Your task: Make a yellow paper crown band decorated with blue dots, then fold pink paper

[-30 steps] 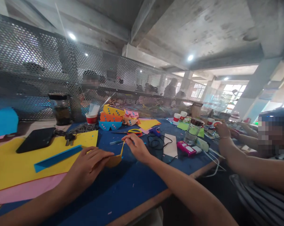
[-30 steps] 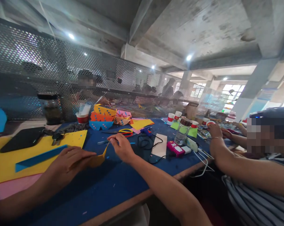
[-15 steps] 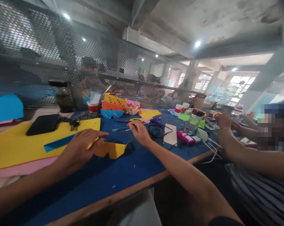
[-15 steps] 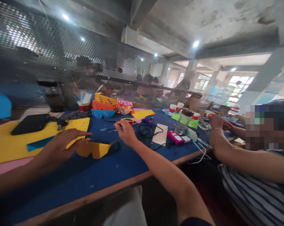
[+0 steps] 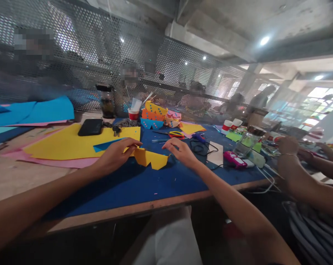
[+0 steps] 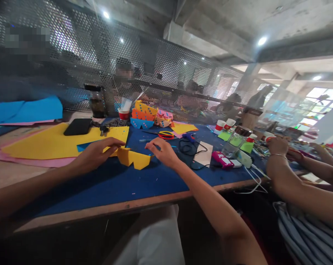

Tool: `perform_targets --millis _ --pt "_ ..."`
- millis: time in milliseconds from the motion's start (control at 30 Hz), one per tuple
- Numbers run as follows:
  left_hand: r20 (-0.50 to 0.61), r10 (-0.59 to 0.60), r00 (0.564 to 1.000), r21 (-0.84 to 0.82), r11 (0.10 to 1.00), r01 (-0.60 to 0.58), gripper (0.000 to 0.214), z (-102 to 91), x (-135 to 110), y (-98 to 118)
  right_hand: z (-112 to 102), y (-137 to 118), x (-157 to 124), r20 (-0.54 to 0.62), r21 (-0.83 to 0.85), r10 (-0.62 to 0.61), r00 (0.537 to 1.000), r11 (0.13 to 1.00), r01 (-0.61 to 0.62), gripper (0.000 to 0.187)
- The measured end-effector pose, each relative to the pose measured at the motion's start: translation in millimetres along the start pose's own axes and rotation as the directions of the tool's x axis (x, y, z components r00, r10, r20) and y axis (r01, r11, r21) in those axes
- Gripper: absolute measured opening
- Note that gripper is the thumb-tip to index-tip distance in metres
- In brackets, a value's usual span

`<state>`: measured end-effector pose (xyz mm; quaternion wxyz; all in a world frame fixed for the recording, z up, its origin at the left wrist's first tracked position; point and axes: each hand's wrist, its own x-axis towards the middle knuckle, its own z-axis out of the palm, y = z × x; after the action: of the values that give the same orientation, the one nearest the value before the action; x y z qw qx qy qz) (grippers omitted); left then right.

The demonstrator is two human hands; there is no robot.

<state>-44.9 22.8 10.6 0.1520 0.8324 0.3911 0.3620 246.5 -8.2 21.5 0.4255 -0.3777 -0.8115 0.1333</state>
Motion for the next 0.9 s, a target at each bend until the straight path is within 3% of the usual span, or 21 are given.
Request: perform_targets --millis 233,500,733,900 --pt "-0.025 -0.011 1.000 -0.082 0.997 0.009 0.036 -3.5 -3 3 13 -18 -13 0.066 -0.020 0.002 0.998 1.000 -0.001 0.007" --pt "0.004 -0.035 0.999 -0.169 0.985 0.035 0.038 -3.7 -4 -1 22 -13 -17 0.033 0.002 0.063 0.998 0.998 -0.063 0.008" --pt "0.016 -0.060 0.998 -0.203 0.977 0.062 0.040 -5.1 -4 -2 23 -4 -17 -0.080 0.037 0.089 0.993 0.996 -0.086 0.010" --pt "0.017 -0.057 0.998 -0.188 0.980 0.059 0.041 -5.2 -5 2 21 -4 -17 -0.071 0.032 0.087 0.994 0.996 -0.085 0.011"
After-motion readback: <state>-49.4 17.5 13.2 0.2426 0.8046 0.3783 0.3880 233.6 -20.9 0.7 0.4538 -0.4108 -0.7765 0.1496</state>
